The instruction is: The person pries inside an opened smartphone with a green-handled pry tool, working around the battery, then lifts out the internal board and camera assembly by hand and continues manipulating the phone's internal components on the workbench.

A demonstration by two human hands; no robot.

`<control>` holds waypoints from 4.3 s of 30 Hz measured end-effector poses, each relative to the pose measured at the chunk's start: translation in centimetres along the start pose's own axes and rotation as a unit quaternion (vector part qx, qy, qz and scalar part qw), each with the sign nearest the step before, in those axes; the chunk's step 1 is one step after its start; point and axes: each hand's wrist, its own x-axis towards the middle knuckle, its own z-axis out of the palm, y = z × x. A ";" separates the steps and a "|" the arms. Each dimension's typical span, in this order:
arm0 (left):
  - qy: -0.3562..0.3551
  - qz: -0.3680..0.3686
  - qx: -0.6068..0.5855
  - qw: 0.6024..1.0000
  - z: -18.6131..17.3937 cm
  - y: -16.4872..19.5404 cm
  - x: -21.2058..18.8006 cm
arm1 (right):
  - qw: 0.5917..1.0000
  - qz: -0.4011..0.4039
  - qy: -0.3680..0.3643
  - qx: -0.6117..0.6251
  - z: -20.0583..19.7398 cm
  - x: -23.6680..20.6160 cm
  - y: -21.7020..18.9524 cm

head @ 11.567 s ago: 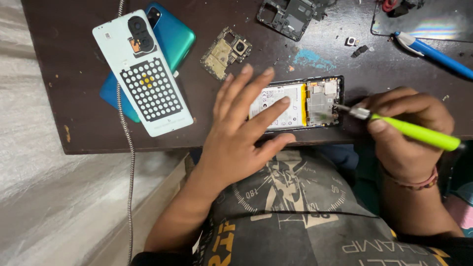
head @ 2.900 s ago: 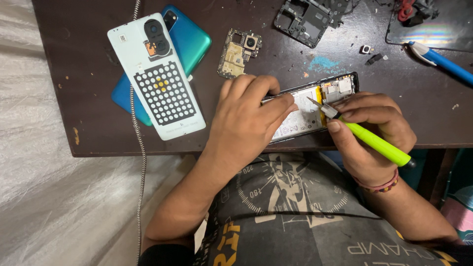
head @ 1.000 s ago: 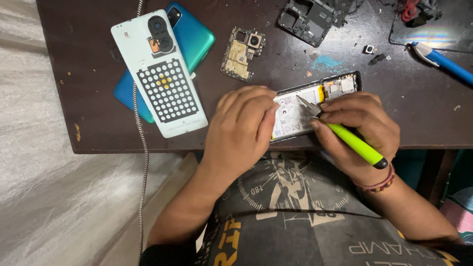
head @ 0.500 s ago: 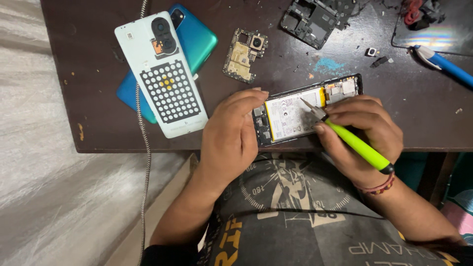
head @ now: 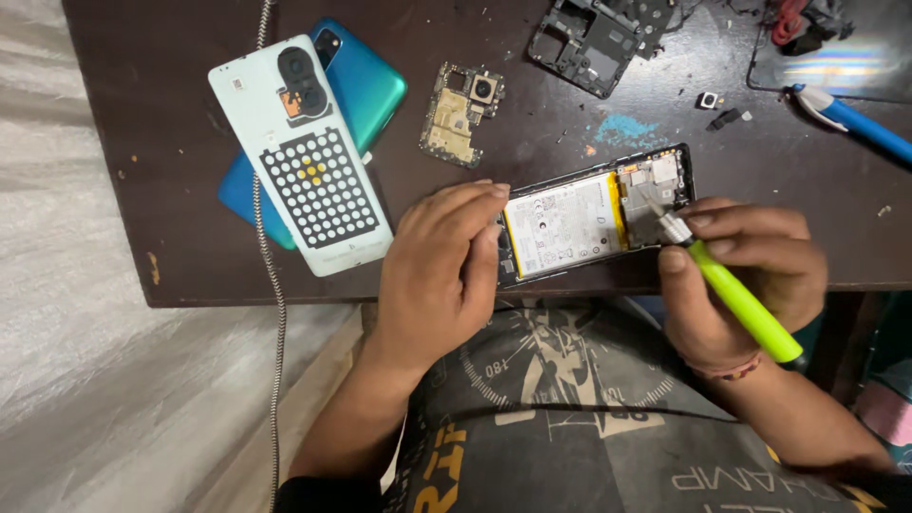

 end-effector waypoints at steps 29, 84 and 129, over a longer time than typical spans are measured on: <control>-0.110 0.054 0.097 0.988 -0.6 0.6 1.0 | 0.981 0.178 0.074 0.025 -11.8 -0.1 5.7; -0.015 -0.110 -0.062 0.992 1.0 4.1 3.0 | 0.894 -0.041 -0.156 -0.417 -0.9 11.1 -2.0; 0.015 -0.311 -0.562 0.766 2.5 2.4 1.7 | 0.971 0.169 -0.120 -0.122 -1.2 9.7 -1.5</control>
